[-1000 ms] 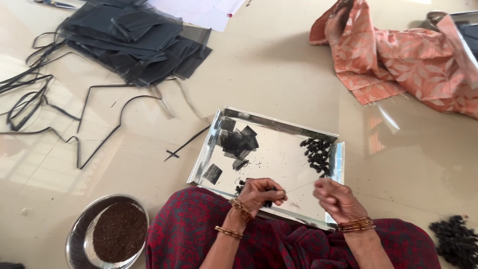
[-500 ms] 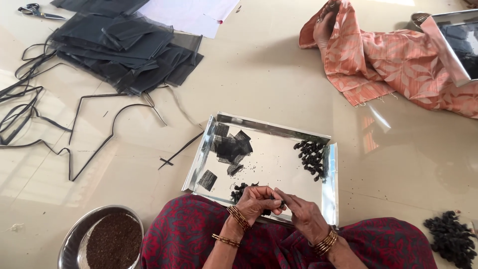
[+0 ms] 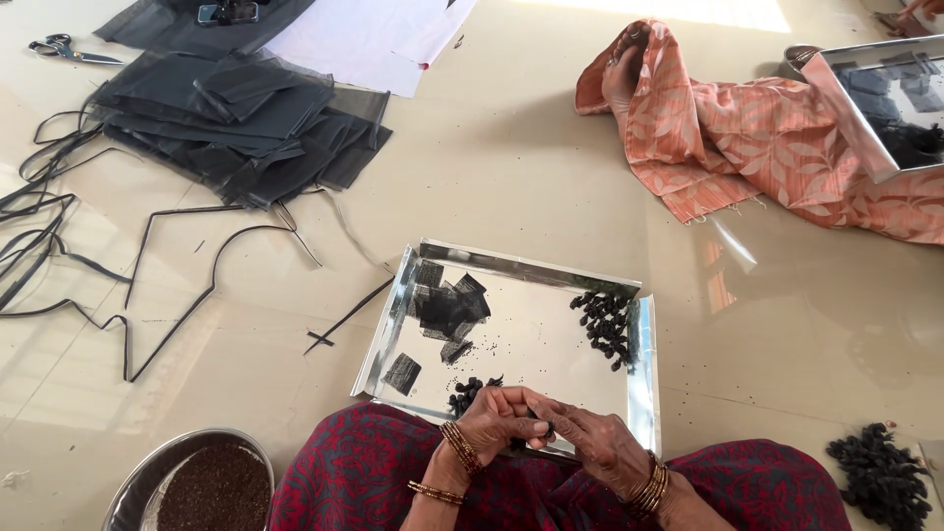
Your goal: The recorder is sitting on the floor and manually arranging small black mesh pieces into bundles from a metal tray.
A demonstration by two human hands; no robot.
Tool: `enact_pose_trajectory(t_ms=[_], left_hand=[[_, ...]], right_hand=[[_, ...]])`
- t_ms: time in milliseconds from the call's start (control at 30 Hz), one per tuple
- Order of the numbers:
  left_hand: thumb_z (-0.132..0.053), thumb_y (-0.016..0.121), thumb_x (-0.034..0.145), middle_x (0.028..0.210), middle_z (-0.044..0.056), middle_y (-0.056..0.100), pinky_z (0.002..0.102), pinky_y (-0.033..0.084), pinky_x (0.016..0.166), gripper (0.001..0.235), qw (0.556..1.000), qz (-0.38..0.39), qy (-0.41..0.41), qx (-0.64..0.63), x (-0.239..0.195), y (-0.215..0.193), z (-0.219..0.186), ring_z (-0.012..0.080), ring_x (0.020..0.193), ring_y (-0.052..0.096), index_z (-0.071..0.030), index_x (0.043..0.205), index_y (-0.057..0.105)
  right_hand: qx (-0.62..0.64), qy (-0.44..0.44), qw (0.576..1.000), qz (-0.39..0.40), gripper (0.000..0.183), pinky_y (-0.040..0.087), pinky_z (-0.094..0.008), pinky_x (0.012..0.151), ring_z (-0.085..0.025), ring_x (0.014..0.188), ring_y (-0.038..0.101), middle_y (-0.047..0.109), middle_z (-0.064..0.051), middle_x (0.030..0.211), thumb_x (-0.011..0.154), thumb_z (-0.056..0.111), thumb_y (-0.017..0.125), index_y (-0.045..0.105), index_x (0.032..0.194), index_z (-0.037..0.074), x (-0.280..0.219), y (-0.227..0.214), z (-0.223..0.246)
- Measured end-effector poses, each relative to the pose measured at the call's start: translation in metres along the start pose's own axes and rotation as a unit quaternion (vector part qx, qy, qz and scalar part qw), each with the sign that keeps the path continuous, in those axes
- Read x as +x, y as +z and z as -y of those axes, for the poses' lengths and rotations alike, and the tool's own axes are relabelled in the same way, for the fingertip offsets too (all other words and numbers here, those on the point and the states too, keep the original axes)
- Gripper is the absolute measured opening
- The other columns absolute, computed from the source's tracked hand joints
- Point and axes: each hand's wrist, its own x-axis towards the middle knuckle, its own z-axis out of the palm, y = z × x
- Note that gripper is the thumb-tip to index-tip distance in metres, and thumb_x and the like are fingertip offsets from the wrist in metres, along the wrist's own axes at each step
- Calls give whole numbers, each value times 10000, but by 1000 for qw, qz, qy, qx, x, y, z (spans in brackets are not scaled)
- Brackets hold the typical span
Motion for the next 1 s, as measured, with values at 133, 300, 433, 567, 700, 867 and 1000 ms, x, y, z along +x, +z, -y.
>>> enact_pose_trajectory(t_ms=[133, 300, 433, 567, 700, 867, 1000], left_hand=[[30, 766, 893, 930, 159, 764, 290, 628, 741, 142, 999, 32, -32, 18, 6, -27, 25, 194, 779, 748, 64, 1028, 737], [58, 771, 870, 936, 155, 772, 317, 640, 737, 105, 996, 22, -46, 68, 14, -45, 35, 209, 795, 759, 74, 953, 709], [-4, 766, 891, 896, 132, 759, 284, 606, 752, 131, 998, -42, -39, -32, 5, -22, 8, 167, 773, 726, 54, 1007, 749], [-68, 744, 934, 910, 144, 768, 262, 591, 755, 133, 999, -23, -26, -25, 3, -11, 8, 147, 768, 707, 52, 992, 739], [-38, 748, 914, 886, 155, 762, 271, 580, 719, 86, 998, -41, 34, -15, 1, -15, 1, 164, 751, 702, 30, 963, 733], [-27, 756, 894, 869, 152, 756, 268, 577, 687, 62, 991, -93, 86, -33, -5, -14, -7, 148, 727, 686, 10, 929, 721], [-39, 753, 902, 883, 139, 751, 262, 590, 698, 65, 997, -41, 66, -18, -3, 2, -1, 149, 758, 713, 3, 924, 710]], right_hand=[[30, -55, 998, 5, 910, 641, -354, 635, -307, 898, 769, 686, -147, 1332, 728, -153, 554, 442, 1548, 226, 8, -14, 4], [35, -67, 997, 7, 915, 629, -368, 607, -315, 885, 766, 673, -154, 1337, 691, -149, 523, 481, 1533, 207, 4, -20, 17], [65, -17, 997, -42, 813, 572, -338, 479, -259, 762, 780, 679, -144, 1366, 716, -136, 516, 518, 1469, 171, -3, -17, 30], [203, 214, 950, -103, 500, 494, -310, 377, -199, 526, 654, 778, -55, 1188, 907, 9, 569, 598, 1399, 97, -3, -13, 38], [422, 397, 796, -173, 314, 442, -282, 317, -128, 399, 511, 770, -76, 922, 973, 26, 557, 724, 1238, 7, -25, -15, -8], [569, 506, 595, -257, 199, 300, -238, 345, -62, 447, 395, 626, -2, 751, 898, -18, 585, 705, 1055, 7, -96, -55, -114], [621, 467, 584, -235, 147, 298, -242, 329, -66, 428, 376, 630, -58, 799, 881, -1, 587, 688, 984, 30, -139, -41, -164]])
